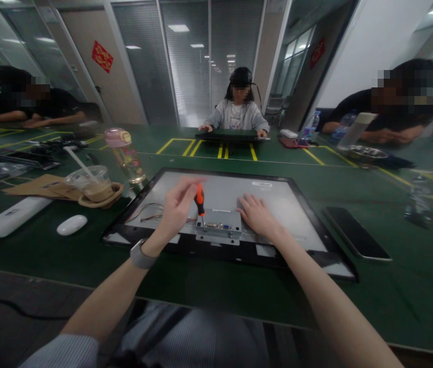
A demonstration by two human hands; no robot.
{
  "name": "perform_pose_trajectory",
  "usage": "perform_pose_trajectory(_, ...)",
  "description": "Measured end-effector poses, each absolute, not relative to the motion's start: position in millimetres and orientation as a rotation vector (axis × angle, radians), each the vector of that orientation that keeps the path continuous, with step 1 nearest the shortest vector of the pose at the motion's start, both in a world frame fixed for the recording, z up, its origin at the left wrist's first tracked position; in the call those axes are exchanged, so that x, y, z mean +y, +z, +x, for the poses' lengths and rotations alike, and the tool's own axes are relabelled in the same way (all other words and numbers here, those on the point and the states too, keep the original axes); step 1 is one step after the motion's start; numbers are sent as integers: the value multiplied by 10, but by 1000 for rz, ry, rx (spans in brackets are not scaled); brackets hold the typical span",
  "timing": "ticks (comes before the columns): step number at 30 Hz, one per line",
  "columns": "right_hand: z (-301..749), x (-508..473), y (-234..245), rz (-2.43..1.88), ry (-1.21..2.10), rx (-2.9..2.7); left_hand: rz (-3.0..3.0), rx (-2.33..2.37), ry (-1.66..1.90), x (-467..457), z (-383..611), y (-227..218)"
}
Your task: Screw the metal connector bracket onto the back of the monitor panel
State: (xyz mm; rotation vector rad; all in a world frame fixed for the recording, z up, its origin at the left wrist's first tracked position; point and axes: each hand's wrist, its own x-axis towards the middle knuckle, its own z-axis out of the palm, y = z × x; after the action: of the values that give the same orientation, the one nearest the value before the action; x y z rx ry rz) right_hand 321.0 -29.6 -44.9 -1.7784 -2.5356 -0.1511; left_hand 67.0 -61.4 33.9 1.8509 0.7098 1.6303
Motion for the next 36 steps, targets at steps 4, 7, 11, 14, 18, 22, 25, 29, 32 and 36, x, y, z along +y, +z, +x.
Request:
perform_pose_trajectory(4, 3209, -289, -461, -1777, -158, -2525, 1829, 681, 1576, -587, 656, 330)
perform_pose_trajectory(7, 3223, -276, -487, -1753, -165, -2517, 1839, 590, 1431, -574, 636, 342)
perform_pose_trajectory(11, 3226, -276, -499, -1739, -182, -2517, 1901, 562, 1387, -573, 629, 360)
perform_pose_trajectory(14, 3213, -286, -491, -1742, -214, -2525, 1948, 652, 1544, -568, 637, 354)
perform_pose_trajectory(18, 3204, -290, -480, -1767, -187, -2525, 1926, 697, 1616, -569, 625, 352)
perform_pose_trajectory(22, 3212, -285, -479, -1775, -150, -2521, 1854, 622, 1525, -585, 606, 358)
perform_pose_trajectory(25, 3213, -282, -483, -1774, -160, -2527, 1838, 625, 1512, -590, 624, 343)
perform_pose_trajectory(29, 3210, -275, -499, -1775, -190, -2527, 1897, 691, 1662, -575, 658, 311)
perform_pose_trajectory(32, 3215, -269, -506, -1763, -202, -2528, 1885, 706, 1684, -564, 654, 298)
perform_pose_trajectory(36, 3218, -274, -500, -1769, -194, -2529, 1807, 623, 1596, -570, 627, 303)
